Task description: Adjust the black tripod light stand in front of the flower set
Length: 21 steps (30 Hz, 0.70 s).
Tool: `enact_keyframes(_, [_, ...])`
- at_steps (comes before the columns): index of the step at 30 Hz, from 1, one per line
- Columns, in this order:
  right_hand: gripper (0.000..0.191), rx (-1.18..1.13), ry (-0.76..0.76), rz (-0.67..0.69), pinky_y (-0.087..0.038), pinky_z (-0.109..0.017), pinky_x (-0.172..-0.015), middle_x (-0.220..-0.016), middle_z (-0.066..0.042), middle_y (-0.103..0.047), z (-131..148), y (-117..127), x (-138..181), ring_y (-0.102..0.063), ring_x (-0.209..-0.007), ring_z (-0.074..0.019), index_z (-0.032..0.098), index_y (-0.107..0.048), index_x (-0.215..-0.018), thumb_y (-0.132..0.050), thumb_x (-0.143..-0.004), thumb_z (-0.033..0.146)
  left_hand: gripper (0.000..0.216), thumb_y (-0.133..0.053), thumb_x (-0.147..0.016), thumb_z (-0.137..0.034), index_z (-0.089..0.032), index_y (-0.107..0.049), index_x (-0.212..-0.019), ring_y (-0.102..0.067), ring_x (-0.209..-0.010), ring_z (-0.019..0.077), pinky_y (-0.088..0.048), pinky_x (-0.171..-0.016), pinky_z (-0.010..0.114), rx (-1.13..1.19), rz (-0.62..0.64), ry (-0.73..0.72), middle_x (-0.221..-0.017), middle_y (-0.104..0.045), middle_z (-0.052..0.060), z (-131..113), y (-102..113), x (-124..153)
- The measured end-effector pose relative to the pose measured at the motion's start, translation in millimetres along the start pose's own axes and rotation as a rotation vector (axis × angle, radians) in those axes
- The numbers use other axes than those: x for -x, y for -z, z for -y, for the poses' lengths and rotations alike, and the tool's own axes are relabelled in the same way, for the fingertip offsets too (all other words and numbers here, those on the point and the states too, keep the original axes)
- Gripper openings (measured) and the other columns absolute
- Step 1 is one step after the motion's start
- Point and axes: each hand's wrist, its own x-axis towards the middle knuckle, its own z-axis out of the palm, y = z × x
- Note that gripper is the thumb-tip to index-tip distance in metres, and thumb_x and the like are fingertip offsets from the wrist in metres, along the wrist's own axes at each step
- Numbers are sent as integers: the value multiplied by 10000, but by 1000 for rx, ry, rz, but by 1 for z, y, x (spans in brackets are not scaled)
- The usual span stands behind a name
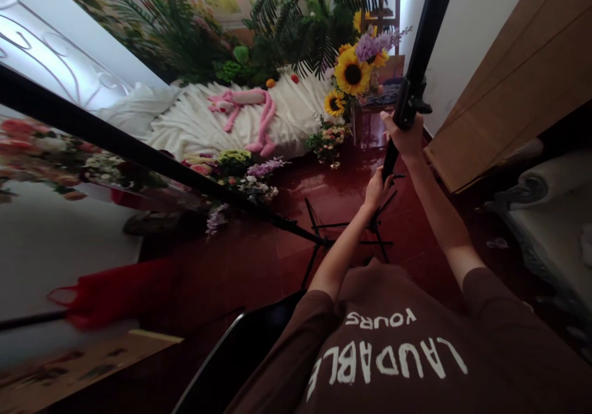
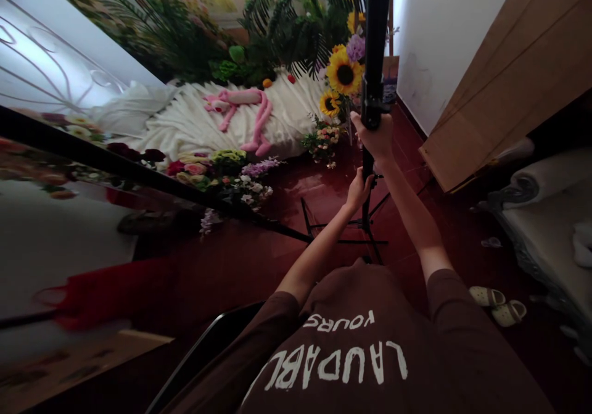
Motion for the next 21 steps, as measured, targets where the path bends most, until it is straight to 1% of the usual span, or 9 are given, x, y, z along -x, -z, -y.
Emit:
enact_keyframes(3, [452, -10, 65, -20, -554, -225, -558, -645, 34, -522, 2, -1, -10, -676, -629, -109, 147, -622, -823, -475, -939, 559, 405, -493, -959, -427, -182, -482, -1281, -673, -865, 187, -488, -752, 286, -15, -20, 2, -1004, -694, 106, 0, -1, 0])
enact_keyframes(7, [453, -21, 60, 0, -533, -199, -542, -646, 36, -530, 1, 1, -11, -672, -619, -99, 148, -618, -800, -479, -933, 557, 368, -497, -959, -399, -186, -500, -1259, -667, -871, 184, -483, -748, 282, -22, -29, -12, -1007, -693, 102, 2, -3, 0])
enact_keyframes(11, [458, 7, 57, -29, -518, -201, -529, -608, 42, -511, 3, 3, -6, -656, -590, -99, 147, -611, -763, -485, -930, 555, 376, -498, -959, -405, -196, -501, -1271, -664, -899, 185, -487, -764, 285, -20, -42, -21, -1043, -689, 104, 2, -3, -1])
enact_keyframes(14, [438, 20, 50, -16, -515, -205, -526, -592, 42, -505, 7, 4, -1, -653, -590, -105, 153, -606, -743, -517, -921, 544, 395, -497, -958, -418, -186, -498, -1279, -668, -895, 188, -488, -760, 284, -17, -31, -13, -1044, -688, 111, 0, -2, 0])
enact_keyframes(17, [431, 36, 19, -1, -526, -219, -542, -575, 40, -506, 14, 4, 7, -651, -593, -111, 163, -588, -690, -564, -897, 540, 405, -494, -960, -423, -180, -500, -1283, -671, -871, 187, -489, -746, 280, -1, -22, -3, -1017, -692, 111, -1, -2, 0])
enact_keyframes(21, [442, 94, -21, -31, -539, -245, -585, -556, 44, -499, 20, 4, 15, -646, -593, -118, 171, -562, -627, -607, -870, 538, 377, -494, -960, -413, -203, -515, -1273, -666, -858, 175, -487, -743, 270, 23, -31, -10, -993, -693, 87, -1, -2, 0])
